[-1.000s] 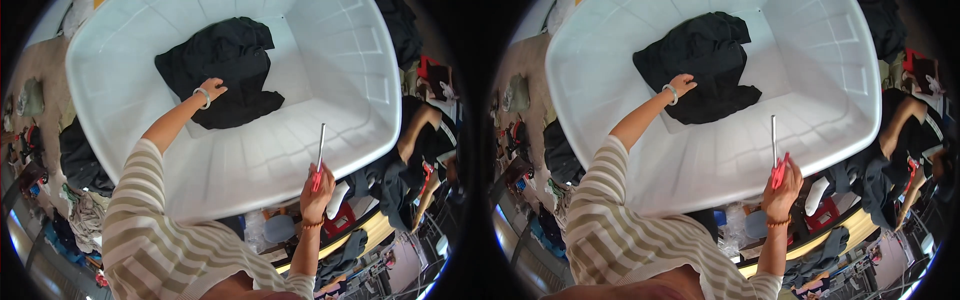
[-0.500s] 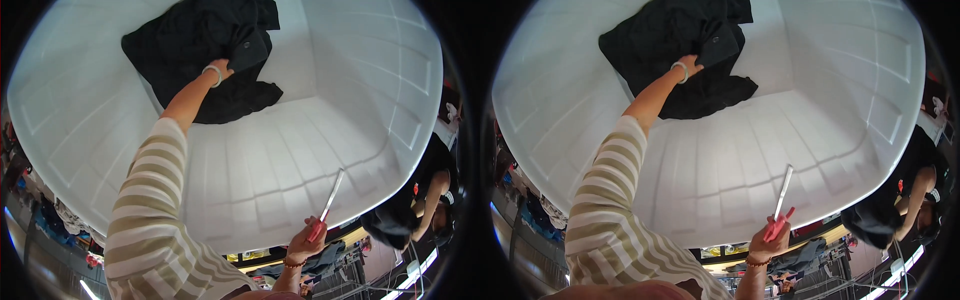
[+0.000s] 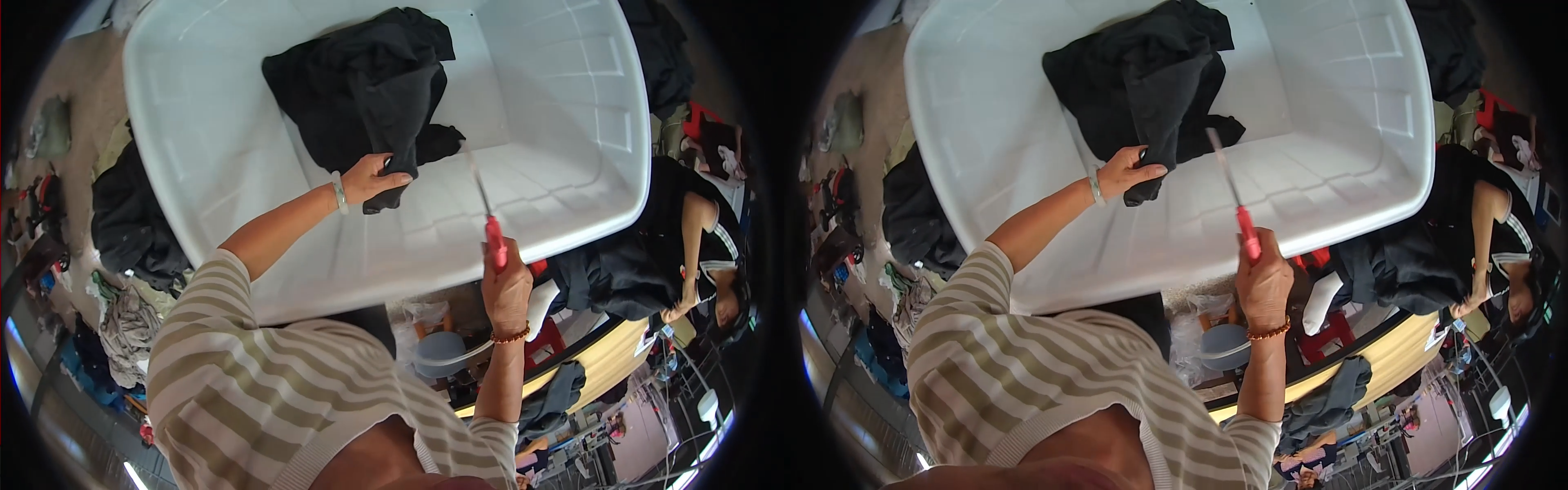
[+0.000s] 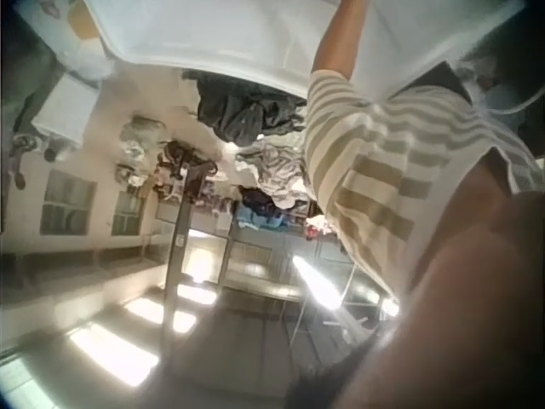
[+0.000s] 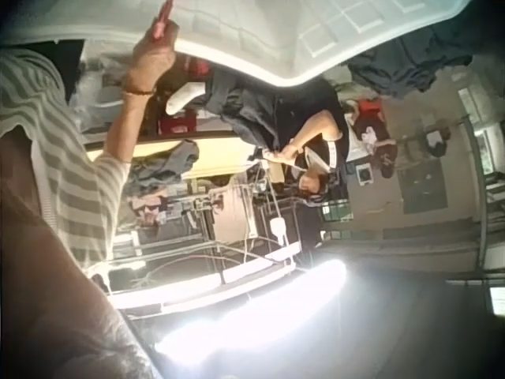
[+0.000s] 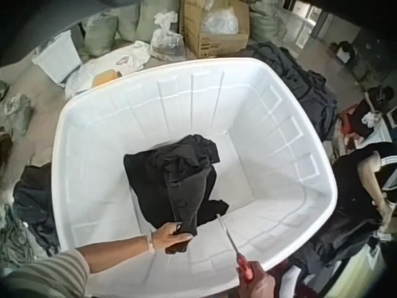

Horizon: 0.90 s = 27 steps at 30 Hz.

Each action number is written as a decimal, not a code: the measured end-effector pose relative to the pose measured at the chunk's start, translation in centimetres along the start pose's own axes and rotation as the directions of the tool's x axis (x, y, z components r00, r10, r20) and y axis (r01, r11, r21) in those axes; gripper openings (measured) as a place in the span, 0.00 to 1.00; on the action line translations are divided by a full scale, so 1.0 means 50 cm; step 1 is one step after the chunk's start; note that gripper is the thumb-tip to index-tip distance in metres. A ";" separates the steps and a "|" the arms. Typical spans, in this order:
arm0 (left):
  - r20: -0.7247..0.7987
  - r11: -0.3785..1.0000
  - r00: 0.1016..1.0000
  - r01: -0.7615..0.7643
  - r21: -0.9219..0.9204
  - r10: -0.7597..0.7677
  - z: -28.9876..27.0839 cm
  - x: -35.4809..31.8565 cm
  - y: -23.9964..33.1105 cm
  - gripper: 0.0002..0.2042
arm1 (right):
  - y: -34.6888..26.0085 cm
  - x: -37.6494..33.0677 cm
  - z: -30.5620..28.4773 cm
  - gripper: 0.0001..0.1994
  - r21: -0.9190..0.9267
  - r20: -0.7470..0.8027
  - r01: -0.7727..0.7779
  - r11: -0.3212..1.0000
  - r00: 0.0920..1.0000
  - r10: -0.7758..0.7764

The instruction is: Trimming loose threads from garments using scissors and sorting them.

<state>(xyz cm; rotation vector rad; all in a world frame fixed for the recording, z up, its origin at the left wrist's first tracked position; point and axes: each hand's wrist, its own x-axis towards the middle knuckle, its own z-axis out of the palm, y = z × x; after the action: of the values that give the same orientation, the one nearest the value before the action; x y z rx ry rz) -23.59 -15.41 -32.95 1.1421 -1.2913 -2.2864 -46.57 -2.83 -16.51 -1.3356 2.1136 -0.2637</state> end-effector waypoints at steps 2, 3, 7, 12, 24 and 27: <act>-0.033 0.997 0.998 -0.054 -0.064 0.052 0.042 -0.066 0.008 0.10 | -0.032 -0.091 -0.029 0.10 -0.073 0.147 0.062 0.995 0.988 -0.051; -0.062 0.985 0.993 -0.103 -0.137 0.095 0.065 -0.099 0.013 0.09 | -0.039 -0.144 -0.045 0.10 -0.064 0.219 0.106 0.992 0.972 -0.090; -0.050 0.970 0.986 -0.165 -0.178 0.159 0.172 -0.228 -0.004 0.07 | -0.011 -0.343 -0.091 0.10 -0.082 0.314 0.186 0.979 0.937 -0.152; 0.094 0.931 0.972 -0.234 0.278 0.216 0.327 -0.395 -0.049 0.11 | 0.054 -0.466 -0.145 0.09 -0.142 0.212 0.107 0.984 0.974 -0.075; 0.442 0.716 0.894 -0.359 0.598 0.078 0.482 -0.523 -0.159 0.23 | 0.051 -0.447 -0.128 0.11 -0.389 0.336 0.482 0.785 0.868 -0.367; 0.380 0.720 0.908 -0.383 0.579 0.177 0.477 -0.516 -0.220 0.26 | 0.064 -0.507 -0.145 0.11 -0.340 0.477 0.508 0.792 0.818 -0.321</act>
<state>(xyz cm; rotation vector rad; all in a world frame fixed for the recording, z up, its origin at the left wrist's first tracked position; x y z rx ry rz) -23.19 19.77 -22.10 0.6763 -2.3210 -1.8607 -45.70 19.64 -2.33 -1.9535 1.5539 0.3336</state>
